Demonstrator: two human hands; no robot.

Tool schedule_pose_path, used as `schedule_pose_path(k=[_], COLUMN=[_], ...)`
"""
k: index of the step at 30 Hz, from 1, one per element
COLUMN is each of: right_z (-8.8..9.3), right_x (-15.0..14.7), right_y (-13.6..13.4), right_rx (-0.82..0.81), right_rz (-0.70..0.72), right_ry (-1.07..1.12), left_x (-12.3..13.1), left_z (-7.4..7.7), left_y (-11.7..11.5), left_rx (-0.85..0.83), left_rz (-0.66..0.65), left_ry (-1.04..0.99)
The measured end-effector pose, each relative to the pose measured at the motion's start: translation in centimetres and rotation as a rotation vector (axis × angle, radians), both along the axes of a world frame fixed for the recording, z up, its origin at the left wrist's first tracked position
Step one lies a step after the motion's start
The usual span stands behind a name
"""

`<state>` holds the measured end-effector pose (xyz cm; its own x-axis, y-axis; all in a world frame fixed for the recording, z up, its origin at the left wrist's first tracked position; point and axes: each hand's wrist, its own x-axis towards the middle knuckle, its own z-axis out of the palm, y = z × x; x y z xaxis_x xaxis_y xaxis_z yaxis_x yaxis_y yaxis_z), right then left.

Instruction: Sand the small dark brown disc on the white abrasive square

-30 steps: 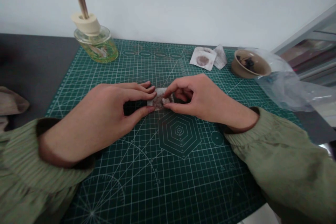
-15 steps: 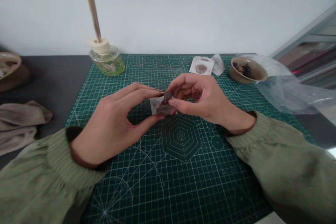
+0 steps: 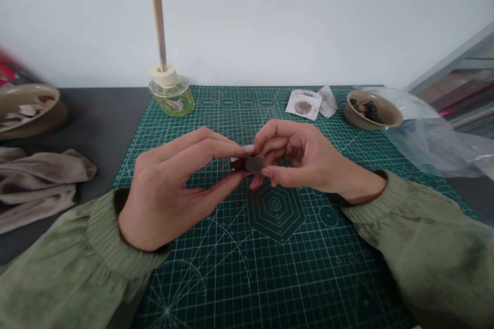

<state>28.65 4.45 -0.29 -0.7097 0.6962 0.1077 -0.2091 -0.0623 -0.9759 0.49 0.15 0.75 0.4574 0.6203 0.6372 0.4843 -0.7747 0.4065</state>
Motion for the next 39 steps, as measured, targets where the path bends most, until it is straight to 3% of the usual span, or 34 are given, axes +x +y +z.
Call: schedule_pose_path(k=[13,18,28,39], right_z=[0.3,0.4,0.6,0.7], right_x=[-0.8,-1.4,-0.6,-0.4], right_y=[-0.5,-1.0,-1.1,-0.7], right_rx=[-0.033,0.066,0.128,0.225], right_rz=[-0.057,-0.152,-0.106,-0.201], right_ry=[-0.07,-0.145,-0.149,-0.109], left_x=[0.0,-0.2,-0.2,0.0], left_z=[-0.1,-0.2,-0.1,-0.1], left_y=[-0.1,-0.1,0.0,0.2], left_rx=[0.063,0.091,0.094,0.109], left_rz=[-0.008,0.007,0.029,0.052], left_ry=[0.04,0.074,0.03,-0.003])
